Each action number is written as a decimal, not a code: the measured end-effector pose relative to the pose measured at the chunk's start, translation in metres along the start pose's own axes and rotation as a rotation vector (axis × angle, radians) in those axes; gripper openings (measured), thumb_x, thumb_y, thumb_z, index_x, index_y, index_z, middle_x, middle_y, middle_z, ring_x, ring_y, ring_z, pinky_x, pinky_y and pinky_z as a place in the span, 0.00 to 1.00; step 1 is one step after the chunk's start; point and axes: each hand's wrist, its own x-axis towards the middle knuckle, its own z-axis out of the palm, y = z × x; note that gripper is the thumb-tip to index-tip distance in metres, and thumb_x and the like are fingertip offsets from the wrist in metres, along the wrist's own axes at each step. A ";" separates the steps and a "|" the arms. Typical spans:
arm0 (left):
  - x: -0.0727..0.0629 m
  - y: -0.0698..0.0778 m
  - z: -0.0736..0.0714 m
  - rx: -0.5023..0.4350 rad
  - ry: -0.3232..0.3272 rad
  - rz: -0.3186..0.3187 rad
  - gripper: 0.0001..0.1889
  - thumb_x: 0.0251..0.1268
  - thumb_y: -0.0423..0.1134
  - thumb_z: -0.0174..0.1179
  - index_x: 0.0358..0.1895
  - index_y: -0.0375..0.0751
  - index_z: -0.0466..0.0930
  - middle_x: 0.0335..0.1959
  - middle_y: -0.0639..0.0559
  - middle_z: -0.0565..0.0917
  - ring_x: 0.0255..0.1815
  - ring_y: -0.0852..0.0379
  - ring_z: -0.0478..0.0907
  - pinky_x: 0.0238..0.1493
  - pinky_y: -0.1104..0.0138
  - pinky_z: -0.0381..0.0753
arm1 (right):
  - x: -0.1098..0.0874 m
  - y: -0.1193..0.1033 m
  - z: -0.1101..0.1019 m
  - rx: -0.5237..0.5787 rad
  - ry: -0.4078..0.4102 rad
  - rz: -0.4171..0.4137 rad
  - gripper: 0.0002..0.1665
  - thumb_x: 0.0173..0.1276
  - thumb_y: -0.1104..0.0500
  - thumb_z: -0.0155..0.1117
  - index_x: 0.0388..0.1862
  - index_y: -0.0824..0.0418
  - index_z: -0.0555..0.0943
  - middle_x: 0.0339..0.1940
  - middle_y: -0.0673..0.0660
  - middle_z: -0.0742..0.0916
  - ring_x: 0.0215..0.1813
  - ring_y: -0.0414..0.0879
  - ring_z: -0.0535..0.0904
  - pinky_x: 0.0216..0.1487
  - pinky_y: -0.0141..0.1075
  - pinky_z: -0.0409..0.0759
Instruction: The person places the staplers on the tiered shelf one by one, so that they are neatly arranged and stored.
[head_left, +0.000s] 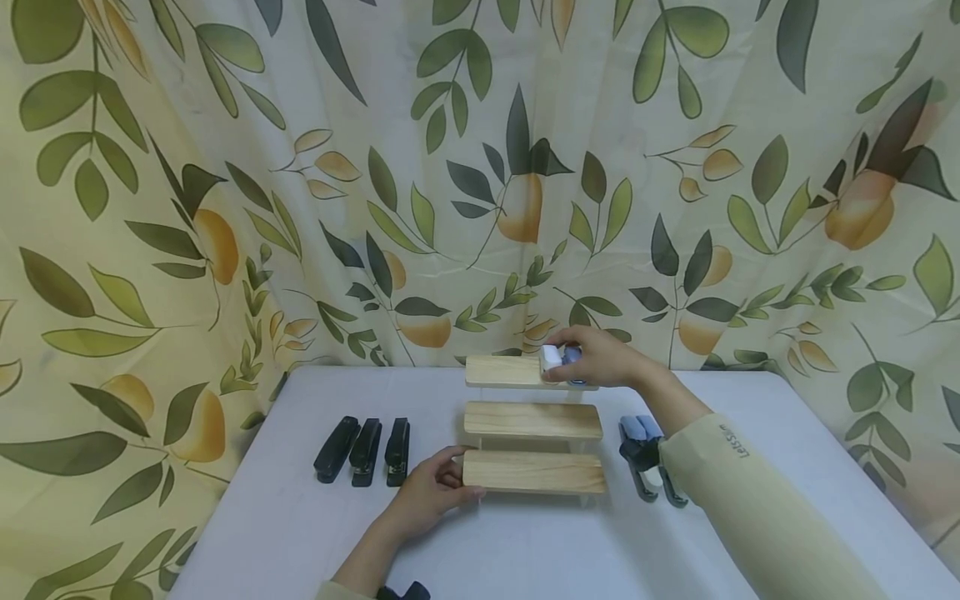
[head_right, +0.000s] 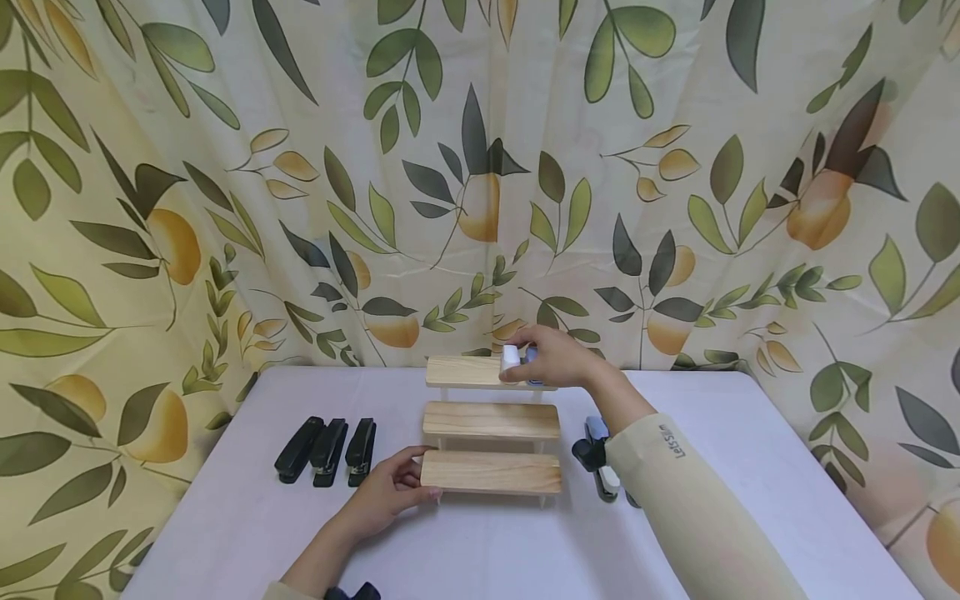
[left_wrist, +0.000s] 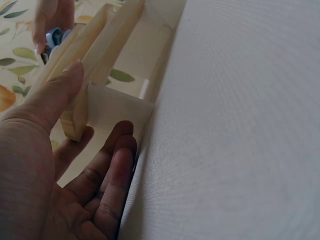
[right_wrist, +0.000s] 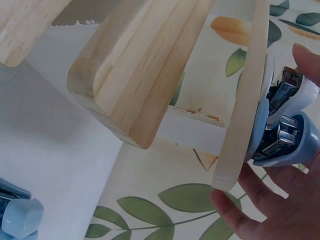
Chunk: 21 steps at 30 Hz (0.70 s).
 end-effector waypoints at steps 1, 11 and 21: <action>0.000 0.000 0.000 0.000 0.000 0.000 0.38 0.55 0.56 0.77 0.71 0.56 0.75 0.42 0.54 0.84 0.44 0.55 0.79 0.47 0.63 0.78 | 0.000 0.000 0.000 0.001 0.001 0.000 0.35 0.63 0.43 0.77 0.64 0.59 0.81 0.55 0.58 0.85 0.52 0.51 0.78 0.49 0.42 0.78; -0.001 0.002 0.000 -0.002 -0.002 -0.001 0.39 0.55 0.57 0.77 0.71 0.54 0.74 0.43 0.55 0.84 0.44 0.55 0.79 0.47 0.63 0.78 | 0.000 0.000 0.002 -0.001 0.002 0.004 0.36 0.62 0.42 0.77 0.64 0.59 0.81 0.54 0.58 0.85 0.52 0.51 0.78 0.50 0.43 0.78; -0.001 0.001 -0.001 0.000 -0.012 0.008 0.38 0.56 0.57 0.76 0.71 0.54 0.74 0.43 0.55 0.85 0.44 0.54 0.78 0.47 0.63 0.78 | 0.001 -0.001 0.002 -0.006 -0.006 -0.005 0.40 0.63 0.42 0.77 0.68 0.62 0.79 0.60 0.60 0.84 0.53 0.52 0.77 0.53 0.46 0.78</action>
